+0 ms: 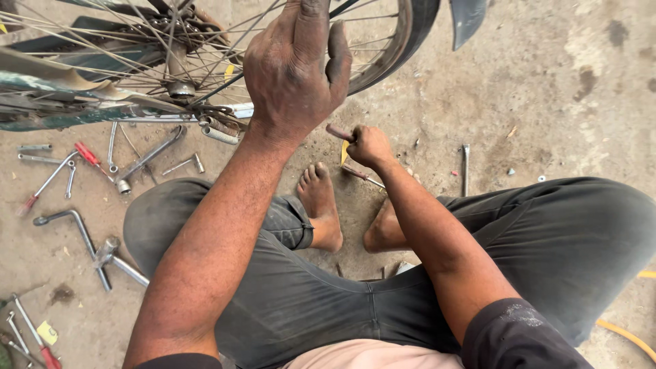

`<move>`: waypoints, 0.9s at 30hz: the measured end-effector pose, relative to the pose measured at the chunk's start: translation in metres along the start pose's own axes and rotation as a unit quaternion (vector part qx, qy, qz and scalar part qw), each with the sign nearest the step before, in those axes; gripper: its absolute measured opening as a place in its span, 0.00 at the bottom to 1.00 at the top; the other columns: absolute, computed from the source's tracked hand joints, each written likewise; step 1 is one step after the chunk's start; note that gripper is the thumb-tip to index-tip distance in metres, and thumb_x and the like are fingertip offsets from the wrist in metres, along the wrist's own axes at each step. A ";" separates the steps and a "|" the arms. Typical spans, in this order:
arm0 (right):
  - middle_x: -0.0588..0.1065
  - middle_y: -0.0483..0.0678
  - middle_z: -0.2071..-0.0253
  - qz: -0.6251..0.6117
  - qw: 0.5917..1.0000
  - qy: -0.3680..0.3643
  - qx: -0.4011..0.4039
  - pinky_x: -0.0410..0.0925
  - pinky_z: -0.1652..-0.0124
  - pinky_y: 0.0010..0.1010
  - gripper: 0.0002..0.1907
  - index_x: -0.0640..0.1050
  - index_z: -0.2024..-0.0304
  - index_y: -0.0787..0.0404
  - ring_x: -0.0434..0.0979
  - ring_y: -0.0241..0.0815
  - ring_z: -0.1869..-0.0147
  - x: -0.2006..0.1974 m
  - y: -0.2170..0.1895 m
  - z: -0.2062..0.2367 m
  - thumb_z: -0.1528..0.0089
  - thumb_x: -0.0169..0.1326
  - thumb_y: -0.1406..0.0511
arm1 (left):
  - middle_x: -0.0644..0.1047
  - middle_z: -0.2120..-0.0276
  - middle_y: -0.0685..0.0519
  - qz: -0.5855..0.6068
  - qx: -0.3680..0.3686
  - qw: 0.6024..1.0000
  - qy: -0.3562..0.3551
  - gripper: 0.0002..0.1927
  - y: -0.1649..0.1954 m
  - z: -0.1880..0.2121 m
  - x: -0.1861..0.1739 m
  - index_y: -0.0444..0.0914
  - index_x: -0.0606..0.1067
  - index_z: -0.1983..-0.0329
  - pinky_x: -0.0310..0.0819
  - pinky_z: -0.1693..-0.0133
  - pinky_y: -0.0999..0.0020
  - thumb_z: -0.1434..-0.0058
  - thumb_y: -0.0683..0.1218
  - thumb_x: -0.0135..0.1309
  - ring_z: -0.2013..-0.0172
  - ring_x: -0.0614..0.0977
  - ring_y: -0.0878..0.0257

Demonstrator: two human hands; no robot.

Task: The person sits on the ground beside a bicycle and pries the tire bead off the rear wheel rim using tire levers. They work the levers around the rim, then pull the inner tube out from between the tire and rim and lift it free of the wheel.

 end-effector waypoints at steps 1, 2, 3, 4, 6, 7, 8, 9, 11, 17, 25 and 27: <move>0.83 0.56 0.65 -0.076 0.997 -0.022 0.000 0.74 0.58 0.42 0.12 0.82 0.60 0.58 0.85 0.52 0.61 0.001 -0.001 0.007 0.43 0.57 0.60 | 0.78 0.50 0.42 0.000 0.000 1.000 0.002 0.32 0.002 0.001 -0.002 0.37 0.54 0.23 0.76 0.67 0.65 0.26 0.42 0.54 0.65 0.83 0.59; 0.84 0.54 0.64 -0.152 0.987 -0.044 -0.002 0.75 0.58 0.39 0.12 0.82 0.59 0.57 0.86 0.49 0.61 0.002 -0.003 0.013 0.41 0.55 0.59 | 0.78 0.51 0.43 -0.005 -0.006 1.000 -0.009 0.31 0.003 0.003 -0.002 0.37 0.55 0.24 0.76 0.67 0.65 0.26 0.42 0.53 0.64 0.83 0.58; 0.83 0.55 0.63 -0.235 0.968 -0.067 0.050 0.74 0.61 0.40 0.13 0.81 0.57 0.58 0.85 0.49 0.63 0.006 0.004 0.021 0.41 0.55 0.60 | 0.78 0.51 0.44 -0.010 -0.012 1.000 -0.019 0.30 0.004 0.003 -0.003 0.37 0.56 0.24 0.76 0.68 0.66 0.26 0.41 0.53 0.63 0.83 0.58; 0.81 0.56 0.62 -0.317 0.939 -0.089 0.100 0.73 0.64 0.42 0.14 0.80 0.56 0.60 0.83 0.50 0.64 0.010 0.010 0.030 0.41 0.54 0.61 | 0.78 0.51 0.45 -0.016 -0.016 0.999 -0.028 0.29 0.005 0.003 -0.005 0.37 0.57 0.25 0.76 0.68 0.66 0.26 0.40 0.53 0.63 0.84 0.58; 0.79 0.58 0.61 -0.280 0.956 -0.076 0.048 0.72 0.66 0.43 0.16 0.79 0.55 0.62 0.81 0.52 0.64 -0.009 -0.004 0.042 0.45 0.57 0.64 | 0.79 0.52 0.46 -0.004 -0.032 0.999 -0.038 0.27 0.009 0.002 -0.014 0.36 0.58 0.27 0.77 0.66 0.64 0.26 0.41 0.53 0.64 0.84 0.57; 0.80 0.57 0.61 -0.199 0.978 -0.068 0.012 0.73 0.66 0.43 0.16 0.79 0.55 0.61 0.81 0.52 0.64 -0.023 -0.014 0.048 0.45 0.57 0.66 | 0.79 0.52 0.46 0.004 -0.037 0.998 -0.041 0.26 0.011 -0.002 -0.021 0.36 0.59 0.28 0.77 0.65 0.63 0.25 0.41 0.54 0.65 0.84 0.57; 0.80 0.57 0.61 -0.115 0.991 -0.067 -0.009 0.73 0.66 0.42 0.16 0.79 0.54 0.60 0.82 0.52 0.63 -0.036 -0.022 0.056 0.46 0.56 0.67 | 0.79 0.53 0.45 0.003 -0.051 0.997 -0.054 0.28 0.013 -0.007 -0.025 0.34 0.60 0.28 0.77 0.66 0.62 0.28 0.41 0.54 0.66 0.83 0.56; 0.80 0.56 0.61 -0.062 0.995 -0.082 -0.008 0.74 0.66 0.42 0.17 0.78 0.53 0.59 0.82 0.53 0.63 -0.050 -0.025 0.062 0.46 0.55 0.68 | 0.80 0.54 0.44 0.004 -0.062 0.996 -0.066 0.29 0.016 -0.013 -0.028 0.31 0.61 0.29 0.76 0.68 0.61 0.31 0.40 0.54 0.68 0.82 0.56; 0.80 0.56 0.61 0.023 0.994 -0.107 -0.013 0.75 0.67 0.42 0.19 0.77 0.52 0.57 0.83 0.53 0.63 -0.084 -0.033 0.078 0.47 0.54 0.70 | 0.80 0.52 0.42 0.011 -0.057 0.996 -0.062 0.31 0.027 -0.025 -0.043 0.29 0.62 0.28 0.77 0.64 0.60 0.34 0.40 0.54 0.64 0.82 0.54; 0.81 0.49 0.63 0.098 0.987 -0.040 -0.125 0.73 0.61 0.35 0.12 0.82 0.55 0.55 0.80 0.43 0.62 -0.230 -0.065 0.136 0.42 0.61 0.65 | 0.77 0.45 0.41 -0.024 0.011 0.999 0.043 0.26 0.079 -0.001 -0.079 0.32 0.64 0.33 0.74 0.44 0.48 0.34 0.42 0.52 0.47 0.80 0.47; 0.78 0.45 0.72 -0.100 0.994 0.016 -0.050 0.71 0.71 0.30 0.13 0.81 0.51 0.55 0.74 0.33 0.74 -0.292 -0.031 0.182 0.33 0.53 0.57 | 0.75 0.39 0.37 0.137 -0.207 0.941 -0.228 0.34 0.054 0.080 0.082 0.29 0.60 0.28 0.72 0.39 0.49 0.35 0.44 0.52 0.42 0.77 0.46; 0.77 0.45 0.74 -0.124 0.991 0.020 -0.052 0.71 0.73 0.30 0.14 0.81 0.52 0.57 0.74 0.33 0.76 -0.289 -0.031 0.182 0.33 0.53 0.57 | 0.70 0.37 0.31 0.101 -0.243 0.945 -0.193 0.37 0.051 0.083 0.099 0.26 0.55 0.28 0.68 0.40 0.47 0.35 0.46 0.57 0.40 0.73 0.38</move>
Point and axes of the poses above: each hand's wrist, its own z-axis away from the middle knuckle, its own x-axis out of the palm, y = z × x, the point moved 10 cm from there along -z, towards the middle knuckle
